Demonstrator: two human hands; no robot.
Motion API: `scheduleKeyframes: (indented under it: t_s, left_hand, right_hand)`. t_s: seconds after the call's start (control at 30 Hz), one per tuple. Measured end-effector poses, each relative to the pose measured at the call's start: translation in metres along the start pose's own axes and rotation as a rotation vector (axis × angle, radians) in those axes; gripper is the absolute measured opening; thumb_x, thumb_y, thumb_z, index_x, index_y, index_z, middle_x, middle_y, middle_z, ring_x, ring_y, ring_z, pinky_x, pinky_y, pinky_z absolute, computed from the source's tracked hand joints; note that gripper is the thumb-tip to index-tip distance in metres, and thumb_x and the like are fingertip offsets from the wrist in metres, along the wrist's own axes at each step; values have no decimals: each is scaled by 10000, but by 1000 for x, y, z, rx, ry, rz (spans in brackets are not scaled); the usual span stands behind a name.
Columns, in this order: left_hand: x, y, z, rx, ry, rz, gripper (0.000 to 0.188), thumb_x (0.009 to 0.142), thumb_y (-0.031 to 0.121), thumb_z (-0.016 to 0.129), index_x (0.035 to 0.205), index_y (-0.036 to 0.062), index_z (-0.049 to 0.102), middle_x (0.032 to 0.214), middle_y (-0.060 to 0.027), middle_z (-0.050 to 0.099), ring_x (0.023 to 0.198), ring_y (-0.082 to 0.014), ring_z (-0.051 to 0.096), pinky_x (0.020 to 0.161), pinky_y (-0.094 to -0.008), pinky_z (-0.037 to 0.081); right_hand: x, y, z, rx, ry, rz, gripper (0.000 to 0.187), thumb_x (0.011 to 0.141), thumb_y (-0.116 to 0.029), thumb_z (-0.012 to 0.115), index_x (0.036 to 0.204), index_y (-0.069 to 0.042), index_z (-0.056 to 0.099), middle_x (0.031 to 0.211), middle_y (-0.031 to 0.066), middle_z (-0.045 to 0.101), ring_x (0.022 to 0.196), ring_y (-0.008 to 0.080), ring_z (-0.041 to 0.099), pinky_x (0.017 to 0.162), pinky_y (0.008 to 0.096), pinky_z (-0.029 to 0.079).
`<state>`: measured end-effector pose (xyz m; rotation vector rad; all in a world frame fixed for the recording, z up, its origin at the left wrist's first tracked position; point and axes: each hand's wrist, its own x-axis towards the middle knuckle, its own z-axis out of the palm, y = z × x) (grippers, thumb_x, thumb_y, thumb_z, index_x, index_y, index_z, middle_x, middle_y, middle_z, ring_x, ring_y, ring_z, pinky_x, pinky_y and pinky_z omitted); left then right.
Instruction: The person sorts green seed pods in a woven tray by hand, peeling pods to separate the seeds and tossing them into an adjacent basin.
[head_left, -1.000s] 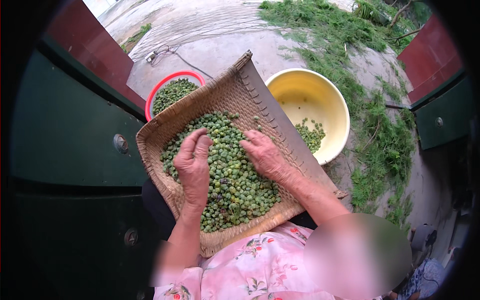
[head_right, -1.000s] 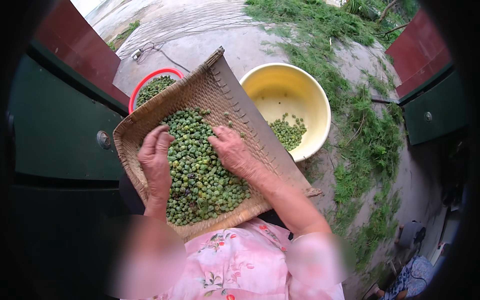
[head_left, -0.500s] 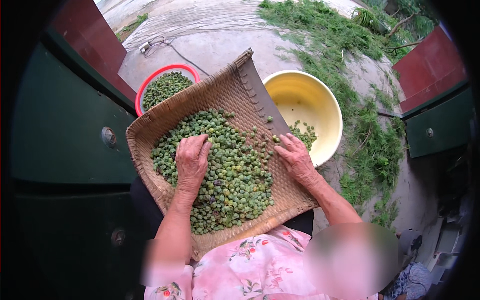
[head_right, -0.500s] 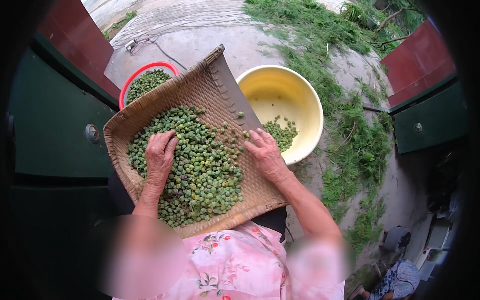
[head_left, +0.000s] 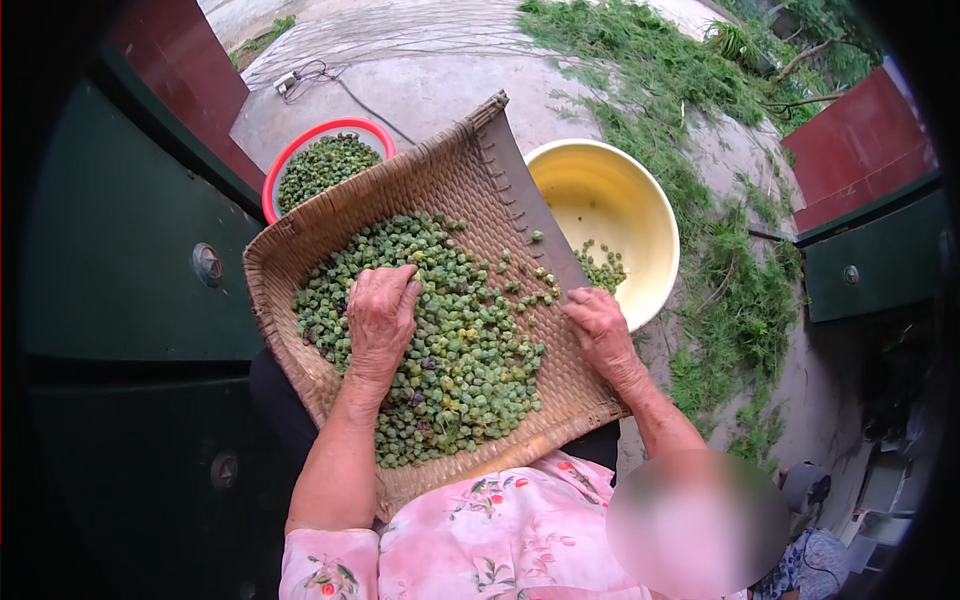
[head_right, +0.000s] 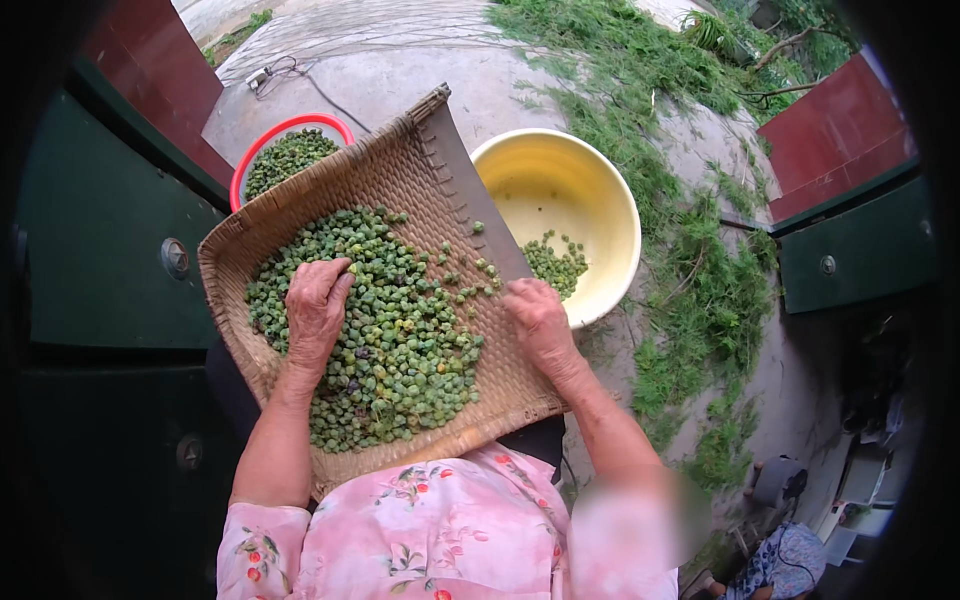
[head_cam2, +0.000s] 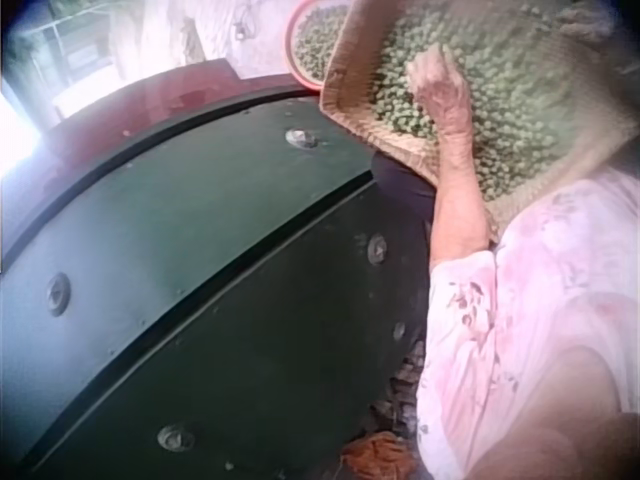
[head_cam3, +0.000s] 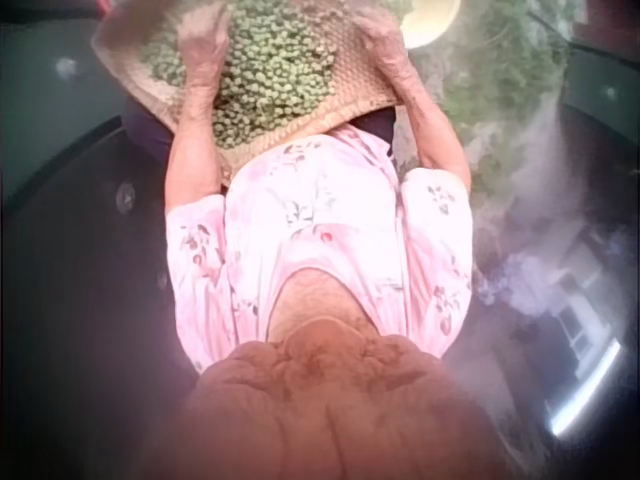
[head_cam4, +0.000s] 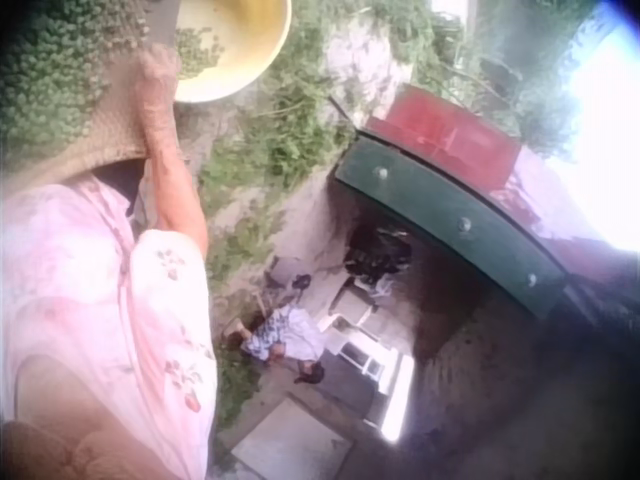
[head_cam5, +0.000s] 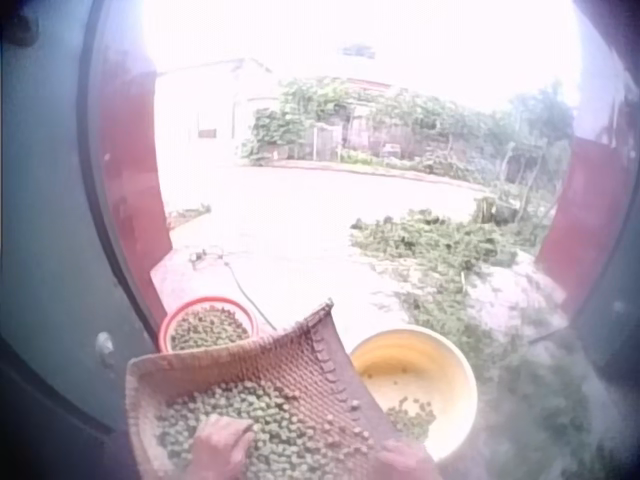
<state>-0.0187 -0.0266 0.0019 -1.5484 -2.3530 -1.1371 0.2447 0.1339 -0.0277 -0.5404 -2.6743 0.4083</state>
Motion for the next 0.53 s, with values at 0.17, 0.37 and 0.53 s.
scheduleKeyframes:
  t_s: [0.17,0.37,0.53]
  left_hand:
    - [1,-1,3,10,-6,18,202,774,86,667,972,50,646,884,-87,632,845,-277,570,774,-385,438]
    - [1,-4,5,8,-5,8,195,779,97,664,968,50,649,879,-91,633,852,-277,573,776,-381,438]
    - [0,-5,2,-1,-29,1,210,786,107,661,993,72,649,899,-101,637,874,-277,574,790,-392,437]
  right_hand:
    - [13,8,8,149,139,305,239,720,34,620,951,-25,636,1003,134,618,966,316,565,846,376,468]
    - [48,-21,31,87,105,27,257,715,2,643,968,-43,637,1049,117,620,1059,306,545,945,400,415]
    - [46,-9,40,-5,-51,-105,414,715,-56,667,1120,-106,601,1225,96,571,1185,338,482,1019,466,351]
